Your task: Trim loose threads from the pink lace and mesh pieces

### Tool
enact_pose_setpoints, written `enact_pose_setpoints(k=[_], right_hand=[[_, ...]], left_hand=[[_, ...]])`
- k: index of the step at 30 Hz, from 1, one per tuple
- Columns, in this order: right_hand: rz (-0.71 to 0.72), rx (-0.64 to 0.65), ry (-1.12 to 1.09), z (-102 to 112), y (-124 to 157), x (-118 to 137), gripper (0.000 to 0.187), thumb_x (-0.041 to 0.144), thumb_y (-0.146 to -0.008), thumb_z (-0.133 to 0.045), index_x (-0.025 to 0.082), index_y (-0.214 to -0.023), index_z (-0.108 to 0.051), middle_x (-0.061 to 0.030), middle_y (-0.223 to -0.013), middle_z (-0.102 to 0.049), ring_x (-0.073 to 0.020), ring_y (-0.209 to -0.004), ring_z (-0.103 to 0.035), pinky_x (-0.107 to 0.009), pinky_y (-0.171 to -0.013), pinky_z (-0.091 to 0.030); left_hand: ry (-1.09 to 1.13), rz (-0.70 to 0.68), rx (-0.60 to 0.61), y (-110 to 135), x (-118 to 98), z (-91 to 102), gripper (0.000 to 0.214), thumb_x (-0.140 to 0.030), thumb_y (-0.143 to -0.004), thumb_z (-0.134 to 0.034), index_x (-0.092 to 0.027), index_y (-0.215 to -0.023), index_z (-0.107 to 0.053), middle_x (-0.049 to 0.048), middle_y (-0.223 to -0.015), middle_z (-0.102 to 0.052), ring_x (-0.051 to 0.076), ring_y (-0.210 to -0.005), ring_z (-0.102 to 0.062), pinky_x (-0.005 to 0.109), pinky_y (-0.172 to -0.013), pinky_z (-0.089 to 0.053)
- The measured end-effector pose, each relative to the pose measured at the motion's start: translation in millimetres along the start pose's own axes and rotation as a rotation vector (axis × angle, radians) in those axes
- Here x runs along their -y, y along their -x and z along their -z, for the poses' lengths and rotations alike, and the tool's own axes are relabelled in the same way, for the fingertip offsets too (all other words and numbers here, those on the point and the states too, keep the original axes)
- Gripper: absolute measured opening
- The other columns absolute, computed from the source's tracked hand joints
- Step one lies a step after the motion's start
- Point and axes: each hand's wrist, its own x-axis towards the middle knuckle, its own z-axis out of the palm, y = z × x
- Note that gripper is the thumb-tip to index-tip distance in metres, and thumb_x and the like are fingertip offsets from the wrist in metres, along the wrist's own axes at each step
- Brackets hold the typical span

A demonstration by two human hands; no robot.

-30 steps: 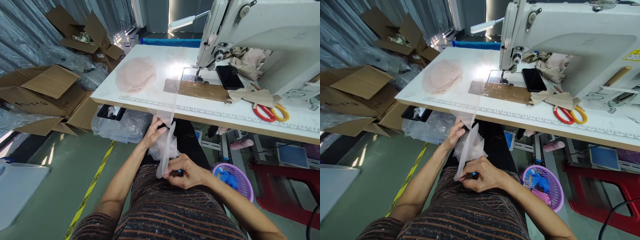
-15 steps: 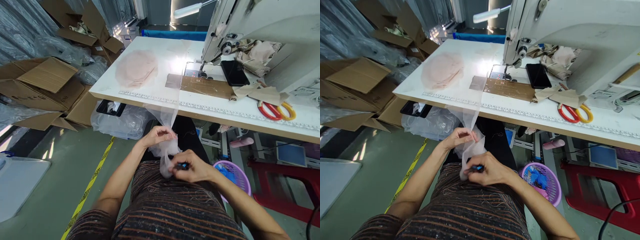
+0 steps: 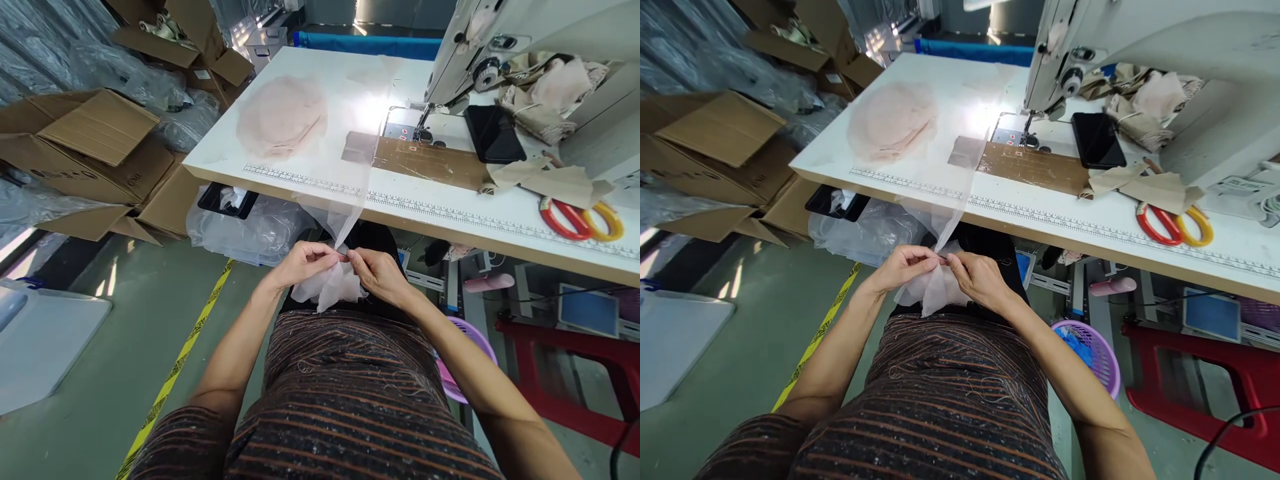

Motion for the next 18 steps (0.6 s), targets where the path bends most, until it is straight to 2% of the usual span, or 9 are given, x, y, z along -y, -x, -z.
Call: enact_pose_setpoints(k=[3,6,10,13,16,18], right_hand=[[0.015,0.005,0.010,-1,-5,1,0.057,0.057,-0.103,-0.028,0.021,-0.068,-0.055,-0.0019,-0.063,-0.056,-0.0138,-0.056,-0.044,-0.029,-0.057,-0.029],[-0.004,0.010,-0.025,-3,-9,2,0.055,0.057,-0.102,-0.032,0.020,-0.075,-0.062,-0.0026,-0.065,-0.060,-0.0146,-0.057,-0.048,-0.028,-0.057,-0.030],[-0.088,-0.037,-0.068,-6,-10,3,0.054,0.058,-0.101,-0.036,0.020,-0.076,-0.064,-0.0028,-0.065,-0.062,-0.0154,-0.058,-0.052,-0.028,-0.058,-0.033],[-0.135,-0.059,-0.183,-9,-3,5,0.050,0.057,-0.101,-0.035,0.020,-0.081,-0.062,-0.0016,-0.069,-0.062,-0.0153,-0.063,-0.053,-0.027,-0.060,-0.036],[-0.193,-0.059,-0.306,-19,7,7,0.039,0.060,-0.094,-0.051,0.022,-0.091,-0.057,0.0024,-0.070,-0.058,-0.0140,-0.063,-0.051,-0.026,-0.059,-0.039],[-0.267,-0.084,-0.372,-30,11,5,0.041,0.059,-0.082,-0.067,0.022,-0.091,-0.053,0.0045,-0.069,-0.055,-0.0126,-0.060,-0.048,-0.025,-0.055,-0.037]], left_hand=[[-0.036,-0.011,-0.015,0,-1,-0.4,0.039,-0.051,-0.077,-0.078,-0.012,-0.078,-0.076,0.0020,-0.067,-0.065,0.009,-0.058,-0.049,0.020,-0.052,-0.036],[-0.058,-0.021,-0.029,-1,0,-1.0,0.039,-0.051,-0.078,-0.077,-0.013,-0.071,-0.073,0.0007,-0.064,-0.062,0.009,-0.057,-0.048,0.021,-0.050,-0.035],[-0.040,-0.027,-0.021,-2,3,-0.8,0.040,-0.052,-0.078,-0.077,-0.012,-0.078,-0.075,0.0026,-0.070,-0.067,0.010,-0.060,-0.053,0.021,-0.053,-0.039],[-0.032,-0.023,-0.018,-2,4,-1.2,0.042,-0.053,-0.079,-0.076,-0.012,-0.086,-0.077,0.0049,-0.075,-0.071,0.012,-0.064,-0.057,0.021,-0.056,-0.042],[-0.074,-0.038,-0.022,-3,3,-4.1,0.043,-0.054,-0.083,-0.073,-0.012,-0.089,-0.076,0.0060,-0.078,-0.072,0.013,-0.065,-0.061,0.022,-0.059,-0.046],[-0.148,-0.071,-0.038,-5,6,-8.1,0.041,-0.052,-0.087,-0.069,-0.012,-0.092,-0.076,0.0068,-0.082,-0.074,0.015,-0.069,-0.064,0.024,-0.064,-0.048]])
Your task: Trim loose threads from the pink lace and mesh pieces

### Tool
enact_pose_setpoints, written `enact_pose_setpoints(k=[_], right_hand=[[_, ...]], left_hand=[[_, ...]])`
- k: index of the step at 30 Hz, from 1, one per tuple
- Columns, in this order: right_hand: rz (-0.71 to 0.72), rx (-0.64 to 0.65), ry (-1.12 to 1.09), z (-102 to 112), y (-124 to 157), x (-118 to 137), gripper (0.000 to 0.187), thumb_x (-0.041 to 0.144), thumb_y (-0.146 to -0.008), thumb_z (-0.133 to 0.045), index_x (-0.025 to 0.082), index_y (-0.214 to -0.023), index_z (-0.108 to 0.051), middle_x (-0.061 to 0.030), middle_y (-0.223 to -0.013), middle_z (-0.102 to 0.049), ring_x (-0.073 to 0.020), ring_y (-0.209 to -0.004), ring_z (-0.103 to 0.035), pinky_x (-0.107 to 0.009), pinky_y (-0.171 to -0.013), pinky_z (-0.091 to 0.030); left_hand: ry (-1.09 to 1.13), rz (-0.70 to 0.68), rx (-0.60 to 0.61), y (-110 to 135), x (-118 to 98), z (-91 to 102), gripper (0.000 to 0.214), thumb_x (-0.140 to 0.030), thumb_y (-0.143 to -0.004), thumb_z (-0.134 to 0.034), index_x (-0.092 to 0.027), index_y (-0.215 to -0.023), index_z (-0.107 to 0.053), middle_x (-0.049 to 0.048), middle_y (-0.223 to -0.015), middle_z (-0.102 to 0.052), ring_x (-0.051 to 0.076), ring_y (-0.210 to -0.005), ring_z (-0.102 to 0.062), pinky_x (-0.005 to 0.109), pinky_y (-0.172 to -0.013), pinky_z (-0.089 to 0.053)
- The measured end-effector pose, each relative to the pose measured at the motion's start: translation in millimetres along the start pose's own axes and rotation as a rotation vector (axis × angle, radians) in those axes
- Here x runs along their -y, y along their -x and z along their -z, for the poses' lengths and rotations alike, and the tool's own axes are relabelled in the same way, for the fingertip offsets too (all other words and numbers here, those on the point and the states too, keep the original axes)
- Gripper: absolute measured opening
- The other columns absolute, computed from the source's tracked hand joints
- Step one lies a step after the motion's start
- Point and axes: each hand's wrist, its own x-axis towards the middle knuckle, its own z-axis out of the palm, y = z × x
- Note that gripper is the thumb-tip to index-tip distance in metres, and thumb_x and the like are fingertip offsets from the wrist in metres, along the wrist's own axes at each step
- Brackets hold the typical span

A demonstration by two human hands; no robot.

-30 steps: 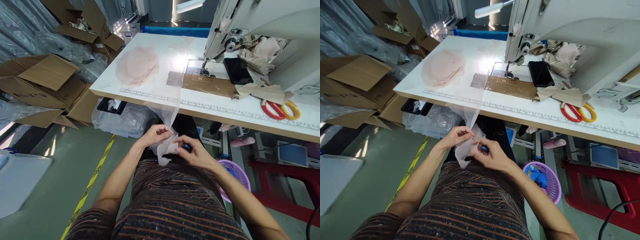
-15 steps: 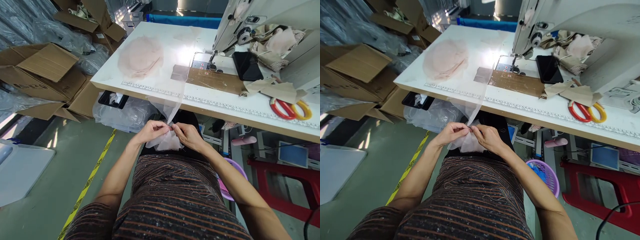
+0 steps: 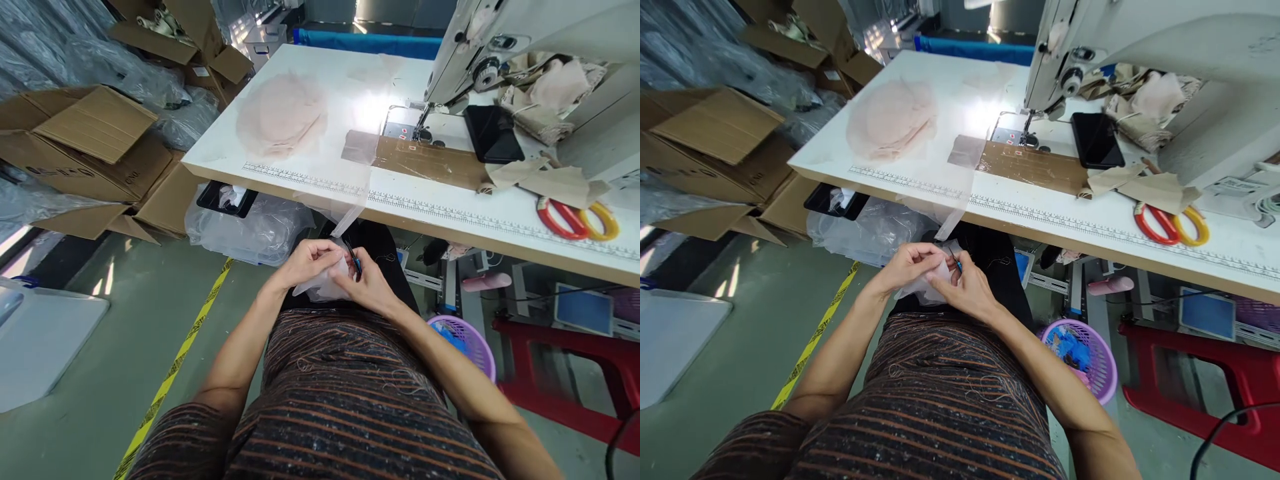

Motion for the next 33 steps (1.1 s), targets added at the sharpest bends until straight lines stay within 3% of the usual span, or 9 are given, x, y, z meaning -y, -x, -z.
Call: enact_pose_setpoints(k=[4,9,15,18,25,27,29,31,33], right_hand=[[-0.139,-0.047,-0.127,-8,3,-21,0.045,0.061,-0.074,-0.069,0.021,-0.085,-0.050,0.0045,-0.065,-0.052,-0.0118,-0.055,-0.045,-0.025,-0.050,-0.036],[-0.126,-0.267,0.186,12,7,-42,0.045,0.063,-0.075,-0.067,0.022,-0.082,-0.051,-0.0008,-0.078,-0.054,-0.0142,-0.058,-0.047,-0.030,-0.057,-0.041],[0.018,-0.351,0.135,31,-3,-23,0.034,0.053,-0.084,-0.063,0.023,-0.082,-0.048,0.0057,-0.064,-0.045,-0.0121,-0.053,-0.040,-0.028,-0.056,-0.038],[0.124,-0.343,0.058,32,-10,-3,0.030,0.049,-0.086,-0.064,0.022,-0.086,-0.050,0.0064,-0.063,-0.047,-0.0103,-0.052,-0.038,-0.026,-0.054,-0.036],[0.139,-0.434,0.002,30,-20,16,0.034,0.050,-0.082,-0.067,0.020,-0.097,-0.058,-0.0007,-0.079,-0.062,-0.0106,-0.057,-0.044,-0.026,-0.056,-0.040],[0.141,-0.435,0.016,31,-17,13,0.028,0.048,-0.087,-0.060,0.020,-0.091,-0.060,-0.0009,-0.075,-0.061,-0.0117,-0.059,-0.045,-0.026,-0.058,-0.041],[0.162,-0.386,0.031,32,-10,11,0.027,0.045,-0.091,-0.054,0.020,-0.089,-0.063,-0.0012,-0.073,-0.061,-0.0124,-0.060,-0.046,-0.026,-0.058,-0.041],[0.192,-0.290,0.042,31,0,10,0.026,0.042,-0.092,-0.053,0.019,-0.088,-0.065,-0.0009,-0.071,-0.061,-0.0126,-0.060,-0.047,-0.026,-0.058,-0.040],[0.231,-0.168,0.040,29,10,10,0.023,0.037,-0.092,-0.052,0.020,-0.085,-0.065,0.0000,-0.068,-0.059,-0.0126,-0.060,-0.047,-0.025,-0.057,-0.040]], left_hand=[[-0.262,-0.085,-0.037,-8,18,-13.1,0.031,-0.041,-0.095,-0.060,-0.016,-0.094,-0.077,0.0063,-0.091,-0.077,0.018,-0.083,-0.069,0.028,-0.078,-0.052],[-0.549,-0.166,-0.138,-15,46,-20.4,0.033,-0.037,-0.085,-0.074,-0.019,-0.111,-0.071,0.0097,-0.116,-0.070,0.026,-0.111,-0.066,0.041,-0.098,-0.049],[-0.510,-0.237,-0.505,-19,25,-9.9,0.034,-0.045,-0.082,-0.077,-0.020,-0.100,-0.062,0.0025,-0.093,-0.066,0.016,-0.081,-0.063,0.031,-0.080,-0.050],[-0.602,-0.348,-0.446,-20,6,-11.4,0.020,-0.038,-0.093,-0.065,-0.020,-0.087,-0.064,0.0017,-0.083,-0.066,0.015,-0.074,-0.060,0.030,-0.077,-0.047],[-0.810,-0.653,0.058,-1,-1,-37.5,0.019,-0.028,-0.097,-0.058,-0.018,-0.083,-0.067,0.0045,-0.081,-0.068,0.018,-0.077,-0.062,0.034,-0.076,-0.044],[-0.767,-0.658,0.033,3,-2,-37.5,0.017,-0.034,-0.094,-0.063,-0.018,-0.089,-0.069,0.0052,-0.086,-0.068,0.019,-0.080,-0.063,0.034,-0.078,-0.047],[-0.693,-0.621,-0.128,3,-5,-30.9,0.022,-0.039,-0.092,-0.066,-0.019,-0.100,-0.070,0.0075,-0.096,-0.068,0.020,-0.088,-0.063,0.035,-0.082,-0.049],[-0.630,-0.566,-0.275,0,-8,-20.2,0.029,-0.042,-0.091,-0.066,-0.020,-0.110,-0.069,0.0102,-0.109,-0.066,0.023,-0.100,-0.062,0.039,-0.090,-0.050],[-0.581,-0.506,-0.280,-5,-11,-9.7,0.038,-0.046,-0.090,-0.065,-0.021,-0.119,-0.068,0.0121,-0.121,-0.063,0.026,-0.113,-0.059,0.044,-0.101,-0.047]])
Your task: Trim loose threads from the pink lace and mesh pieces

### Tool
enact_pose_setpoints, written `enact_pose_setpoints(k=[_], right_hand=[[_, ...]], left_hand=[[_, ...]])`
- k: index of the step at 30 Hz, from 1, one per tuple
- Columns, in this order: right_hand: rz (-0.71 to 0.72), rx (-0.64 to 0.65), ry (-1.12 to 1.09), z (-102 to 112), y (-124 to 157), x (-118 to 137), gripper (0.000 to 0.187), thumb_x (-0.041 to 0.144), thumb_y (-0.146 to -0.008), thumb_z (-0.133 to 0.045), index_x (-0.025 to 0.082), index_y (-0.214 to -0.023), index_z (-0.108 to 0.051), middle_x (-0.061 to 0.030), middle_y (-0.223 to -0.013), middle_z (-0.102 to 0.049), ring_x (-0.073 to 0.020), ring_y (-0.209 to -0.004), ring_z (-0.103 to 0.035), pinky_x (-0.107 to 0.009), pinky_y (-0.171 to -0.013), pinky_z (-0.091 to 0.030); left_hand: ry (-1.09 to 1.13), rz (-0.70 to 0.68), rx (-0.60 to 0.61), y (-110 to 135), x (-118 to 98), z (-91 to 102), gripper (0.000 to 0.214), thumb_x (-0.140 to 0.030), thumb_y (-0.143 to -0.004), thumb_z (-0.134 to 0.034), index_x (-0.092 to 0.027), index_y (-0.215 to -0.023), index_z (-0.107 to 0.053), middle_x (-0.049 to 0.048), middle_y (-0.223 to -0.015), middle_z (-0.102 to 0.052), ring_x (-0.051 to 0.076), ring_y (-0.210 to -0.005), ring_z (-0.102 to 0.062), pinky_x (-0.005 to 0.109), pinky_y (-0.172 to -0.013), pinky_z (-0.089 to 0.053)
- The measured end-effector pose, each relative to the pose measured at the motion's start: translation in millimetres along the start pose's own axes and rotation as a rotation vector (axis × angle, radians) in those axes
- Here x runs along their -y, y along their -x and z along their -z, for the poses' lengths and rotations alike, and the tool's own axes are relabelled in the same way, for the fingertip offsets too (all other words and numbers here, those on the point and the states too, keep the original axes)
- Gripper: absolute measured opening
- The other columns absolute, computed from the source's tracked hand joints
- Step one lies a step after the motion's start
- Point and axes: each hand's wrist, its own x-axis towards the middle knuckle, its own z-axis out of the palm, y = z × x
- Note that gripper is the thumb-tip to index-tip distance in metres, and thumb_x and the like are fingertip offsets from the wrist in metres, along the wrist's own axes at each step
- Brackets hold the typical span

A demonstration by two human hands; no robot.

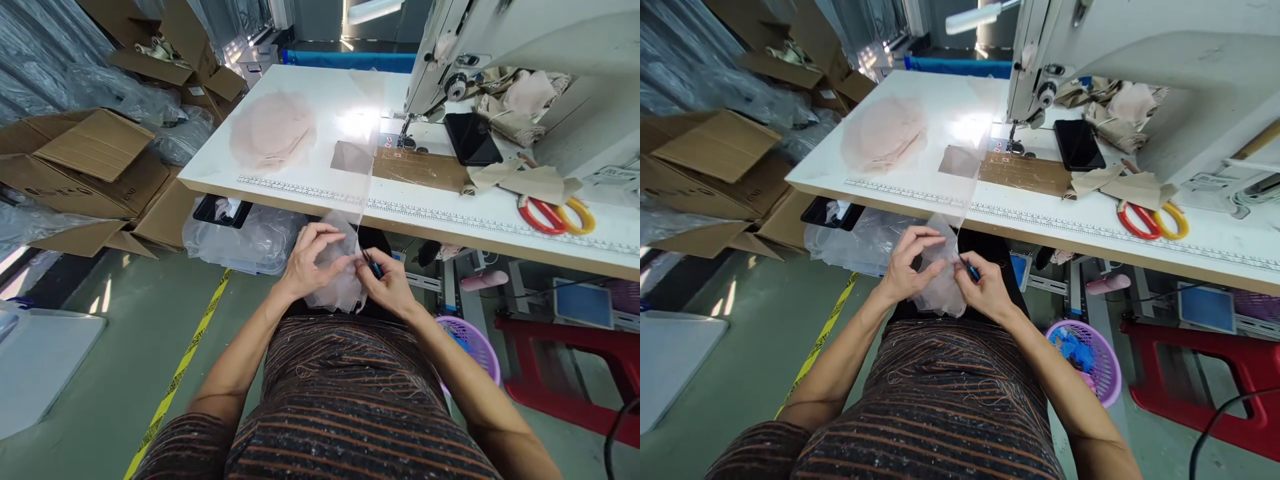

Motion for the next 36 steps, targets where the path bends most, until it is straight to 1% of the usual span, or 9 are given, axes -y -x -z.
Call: enact_pose_setpoints(k=[3,5,7,9,13,17,21,28,36], right_hand=[[0.079,0.181,-0.055,-2,11,4,0.019,0.030,-0.091,-0.052,0.020,-0.081,-0.065,0.0012,-0.066,-0.059,-0.0119,-0.060,-0.048,-0.025,-0.059,-0.042],[0.121,0.268,-0.078,-3,16,4,0.018,0.027,-0.090,-0.052,0.019,-0.081,-0.066,0.0017,-0.065,-0.059,-0.0112,-0.059,-0.048,-0.024,-0.059,-0.041],[0.126,0.301,-0.087,-1,16,3,0.017,0.028,-0.090,-0.054,0.018,-0.083,-0.067,0.0015,-0.066,-0.060,-0.0111,-0.059,-0.048,-0.024,-0.059,-0.041],[0.082,0.294,-0.090,3,13,0,0.021,0.035,-0.092,-0.056,0.018,-0.088,-0.067,0.0004,-0.071,-0.063,-0.0118,-0.062,-0.050,-0.025,-0.060,-0.041],[-0.062,0.255,-0.084,7,-1,-6,0.048,0.053,-0.102,-0.036,0.018,-0.082,-0.063,-0.0027,-0.078,-0.065,-0.0127,-0.064,-0.051,-0.026,-0.060,-0.040],[-0.088,0.251,-0.007,2,-18,-8,0.061,0.065,-0.100,-0.030,0.019,-0.070,-0.056,-0.0022,-0.070,-0.061,-0.0132,-0.061,-0.049,-0.027,-0.060,-0.038],[-0.019,0.294,0.056,-5,-29,-4,0.063,0.069,-0.099,-0.030,0.019,-0.069,-0.056,0.0001,-0.061,-0.054,-0.0130,-0.058,-0.045,-0.027,-0.058,-0.033],[-0.005,0.223,0.103,-10,-32,-3,0.057,0.066,-0.100,-0.033,0.020,-0.071,-0.051,0.0015,-0.061,-0.049,-0.0121,-0.057,-0.040,-0.027,-0.057,-0.029],[0.043,0.302,0.141,-6,-24,-3,0.055,0.063,-0.102,-0.029,0.022,-0.069,-0.045,0.0015,-0.062,-0.047,-0.0123,-0.056,-0.039,-0.027,-0.056,-0.028]], left_hand=[[0.204,0.078,0.167,-6,8,5.0,0.047,-0.057,-0.089,-0.062,-0.022,-0.119,-0.070,0.0137,-0.134,-0.059,0.030,-0.127,-0.054,0.047,-0.112,-0.039],[0.427,0.140,0.278,-5,10,4.7,0.046,-0.061,-0.090,-0.059,-0.021,-0.105,-0.075,0.0140,-0.134,-0.061,0.031,-0.128,-0.055,0.045,-0.112,-0.039],[0.625,0.224,0.333,-2,11,3.9,0.043,-0.060,-0.088,-0.063,-0.018,-0.087,-0.074,0.0142,-0.123,-0.068,0.029,-0.118,-0.062,0.042,-0.104,-0.045],[0.735,0.334,0.325,3,10,3.7,0.042,-0.057,-0.083,-0.072,-0.016,-0.077,-0.069,0.0117,-0.102,-0.073,0.024,-0.095,-0.068,0.035,-0.087,-0.051],[0.696,0.529,0.244,10,9,6.3,0.041,-0.054,-0.077,-0.079,-0.014,-0.079,-0.068,0.0007,-0.069,-0.065,0.011,-0.060,-0.055,0.023,-0.059,-0.043],[0.651,0.543,0.204,11,8,10.4,0.041,-0.053,-0.077,-0.080,-0.013,-0.084,-0.074,0.0041,-0.077,-0.072,0.013,-0.065,-0.060,0.023,-0.061,-0.045],[0.654,0.517,0.204,11,9,11.9,0.039,-0.051,-0.080,-0.078,-0.014,-0.090,-0.077,0.0078,-0.089,-0.077,0.016,-0.076,-0.066,0.025,-0.069,-0.050],[0.654,0.501,0.191,12,10,11.3,0.036,-0.050,-0.082,-0.076,-0.014,-0.084,-0.077,0.0065,-0.083,-0.075,0.015,-0.071,-0.064,0.024,-0.067,-0.048],[0.667,0.542,0.219,9,6,12.7,0.035,-0.048,-0.079,-0.077,-0.013,-0.079,-0.074,0.0025,-0.072,-0.068,0.011,-0.064,-0.055,0.022,-0.059,-0.043]])
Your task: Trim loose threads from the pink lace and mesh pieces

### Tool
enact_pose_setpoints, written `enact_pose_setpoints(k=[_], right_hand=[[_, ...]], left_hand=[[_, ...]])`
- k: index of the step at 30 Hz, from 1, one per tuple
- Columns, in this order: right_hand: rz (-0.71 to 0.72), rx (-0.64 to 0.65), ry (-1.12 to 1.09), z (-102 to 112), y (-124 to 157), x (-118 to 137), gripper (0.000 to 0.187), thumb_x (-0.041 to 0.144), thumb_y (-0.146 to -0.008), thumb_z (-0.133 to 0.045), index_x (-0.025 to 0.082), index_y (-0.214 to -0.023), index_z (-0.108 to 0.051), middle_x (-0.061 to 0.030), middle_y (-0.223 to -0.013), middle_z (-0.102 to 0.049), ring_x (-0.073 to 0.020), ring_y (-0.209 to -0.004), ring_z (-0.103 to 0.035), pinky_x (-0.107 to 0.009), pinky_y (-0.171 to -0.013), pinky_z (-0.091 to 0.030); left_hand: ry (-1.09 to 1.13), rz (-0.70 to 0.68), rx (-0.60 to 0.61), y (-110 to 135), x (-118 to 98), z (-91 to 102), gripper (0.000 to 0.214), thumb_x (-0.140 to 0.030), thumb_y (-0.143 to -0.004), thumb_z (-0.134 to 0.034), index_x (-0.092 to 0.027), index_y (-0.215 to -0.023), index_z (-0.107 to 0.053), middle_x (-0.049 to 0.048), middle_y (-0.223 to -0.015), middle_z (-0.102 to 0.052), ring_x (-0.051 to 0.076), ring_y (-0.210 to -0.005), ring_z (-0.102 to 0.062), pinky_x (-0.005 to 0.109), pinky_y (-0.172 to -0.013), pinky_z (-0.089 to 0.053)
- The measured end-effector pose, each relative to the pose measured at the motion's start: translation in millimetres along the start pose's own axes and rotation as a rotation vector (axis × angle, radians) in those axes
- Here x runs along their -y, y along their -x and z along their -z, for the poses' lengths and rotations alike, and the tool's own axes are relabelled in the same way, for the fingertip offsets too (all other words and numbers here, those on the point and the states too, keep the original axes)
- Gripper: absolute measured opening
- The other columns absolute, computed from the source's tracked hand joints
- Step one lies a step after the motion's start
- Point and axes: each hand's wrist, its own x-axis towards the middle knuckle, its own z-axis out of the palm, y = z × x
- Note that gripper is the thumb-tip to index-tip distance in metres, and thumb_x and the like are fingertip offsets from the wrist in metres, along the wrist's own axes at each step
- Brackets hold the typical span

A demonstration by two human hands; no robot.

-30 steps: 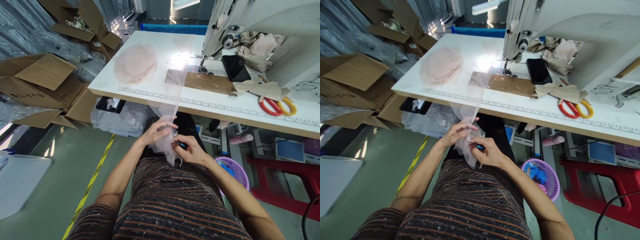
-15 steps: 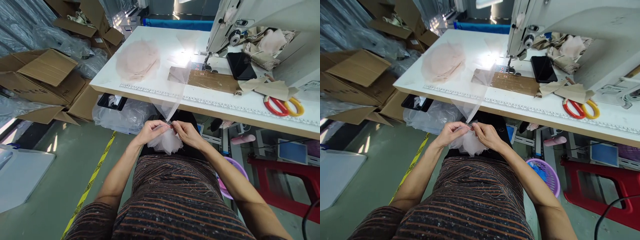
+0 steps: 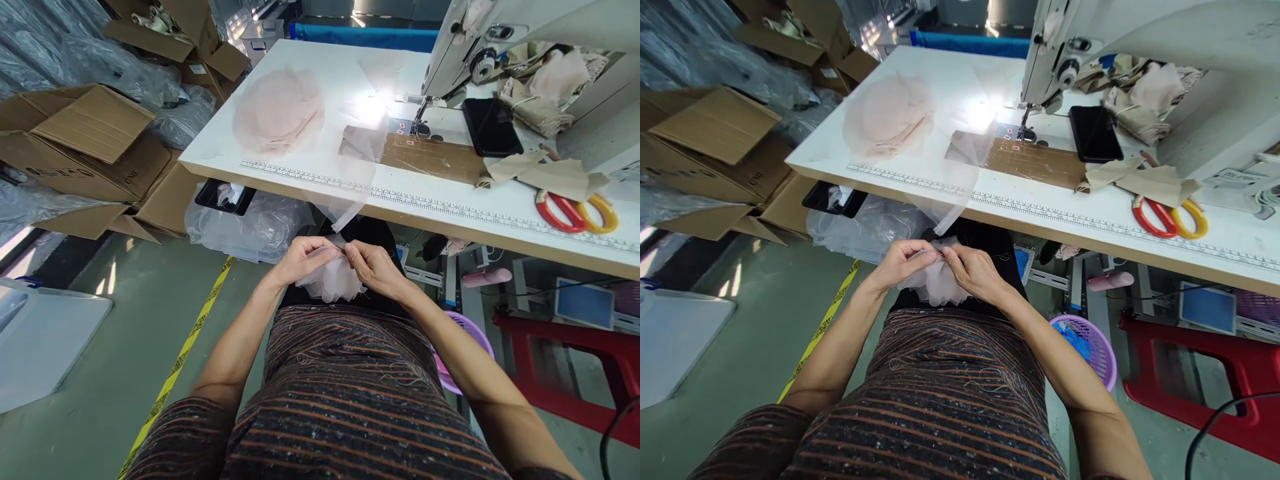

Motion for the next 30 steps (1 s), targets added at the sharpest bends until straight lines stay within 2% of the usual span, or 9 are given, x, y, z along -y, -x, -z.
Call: enact_pose_setpoints(k=[5,9,13,15,18,21,24,27,30], right_hand=[[-0.019,-0.029,0.039,-3,-3,-2,0.050,0.059,-0.100,-0.037,0.022,-0.066,-0.042,0.0036,-0.058,-0.039,-0.0116,-0.054,-0.032,-0.028,-0.055,-0.024],[-0.018,-0.056,-0.118,-7,3,-5,0.045,0.060,-0.098,-0.044,0.021,-0.077,-0.051,0.0022,-0.069,-0.048,-0.0118,-0.061,-0.041,-0.026,-0.058,-0.031],[-0.110,0.128,-0.346,-9,16,-11,0.044,0.063,-0.086,-0.065,0.019,-0.087,-0.056,0.0027,-0.069,-0.057,-0.0109,-0.058,-0.046,-0.024,-0.054,-0.035],[-0.155,0.240,-0.422,-9,24,-17,0.044,0.061,-0.083,-0.068,0.019,-0.083,-0.058,0.0014,-0.067,-0.060,-0.0117,-0.056,-0.051,-0.025,-0.054,-0.038],[-0.220,0.305,-0.408,-6,34,-30,0.044,0.061,-0.082,-0.068,0.018,-0.075,-0.059,0.0014,-0.061,-0.059,-0.0127,-0.053,-0.055,-0.025,-0.053,-0.039],[-0.296,0.250,-0.232,-1,39,-41,0.036,0.053,-0.085,-0.066,0.017,-0.084,-0.063,0.0014,-0.060,-0.060,-0.0142,-0.054,-0.056,-0.026,-0.054,-0.039],[-0.331,0.095,0.005,5,39,-45,0.040,0.045,-0.087,-0.062,0.014,-0.113,-0.066,0.0027,-0.060,-0.059,-0.0161,-0.056,-0.055,-0.028,-0.058,-0.038],[-0.299,-0.004,0.055,12,34,-40,0.044,0.044,-0.090,-0.057,0.013,-0.120,-0.066,0.0025,-0.061,-0.057,-0.0151,-0.054,-0.051,-0.028,-0.057,-0.037],[-0.200,-0.105,-0.007,18,27,-29,0.036,0.044,-0.092,-0.055,0.016,-0.107,-0.072,0.0010,-0.064,-0.059,-0.0130,-0.054,-0.047,-0.028,-0.055,-0.037]], left_hand=[[-0.051,0.008,-0.015,1,0,-1.6,0.037,-0.049,-0.079,-0.076,-0.013,-0.073,-0.071,0.0001,-0.065,-0.061,0.009,-0.058,-0.047,0.021,-0.053,-0.037],[-0.062,0.010,-0.013,1,4,-2.0,0.036,-0.049,-0.081,-0.074,-0.013,-0.077,-0.073,0.0020,-0.068,-0.066,0.011,-0.060,-0.053,0.021,-0.055,-0.040],[-0.101,-0.009,0.012,-4,11,-1.8,0.035,-0.048,-0.085,-0.070,-0.013,-0.084,-0.075,0.0049,-0.078,-0.073,0.014,-0.068,-0.062,0.024,-0.063,-0.047],[-0.182,-0.026,0.012,-9,18,-2.9,0.034,-0.046,-0.087,-0.067,-0.013,-0.086,-0.076,0.0055,-0.082,-0.075,0.016,-0.071,-0.065,0.025,-0.068,-0.050],[-0.378,-0.072,0.002,-17,37,-6.4,0.030,-0.042,-0.091,-0.062,-0.016,-0.087,-0.076,0.0053,-0.086,-0.076,0.018,-0.080,-0.068,0.029,-0.077,-0.053],[-0.560,-0.150,-0.038,-23,56,-10.1,0.022,-0.037,-0.091,-0.063,-0.019,-0.093,-0.076,0.0062,-0.096,-0.074,0.022,-0.095,-0.069,0.035,-0.090,-0.053],[-0.607,-0.214,-0.226,-27,63,-11.6,0.031,-0.036,-0.082,-0.076,-0.020,-0.107,-0.071,0.0082,-0.111,-0.069,0.023,-0.105,-0.067,0.038,-0.095,-0.053],[-0.535,-0.263,-0.445,-29,52,-11.9,0.041,-0.041,-0.077,-0.082,-0.020,-0.106,-0.065,0.0051,-0.101,-0.068,0.018,-0.088,-0.067,0.033,-0.083,-0.055],[-0.499,-0.341,-0.502,-31,31,-14.3,0.028,-0.041,-0.083,-0.077,-0.021,-0.097,-0.064,-0.0004,-0.082,-0.066,0.013,-0.071,-0.062,0.027,-0.072,-0.052]])
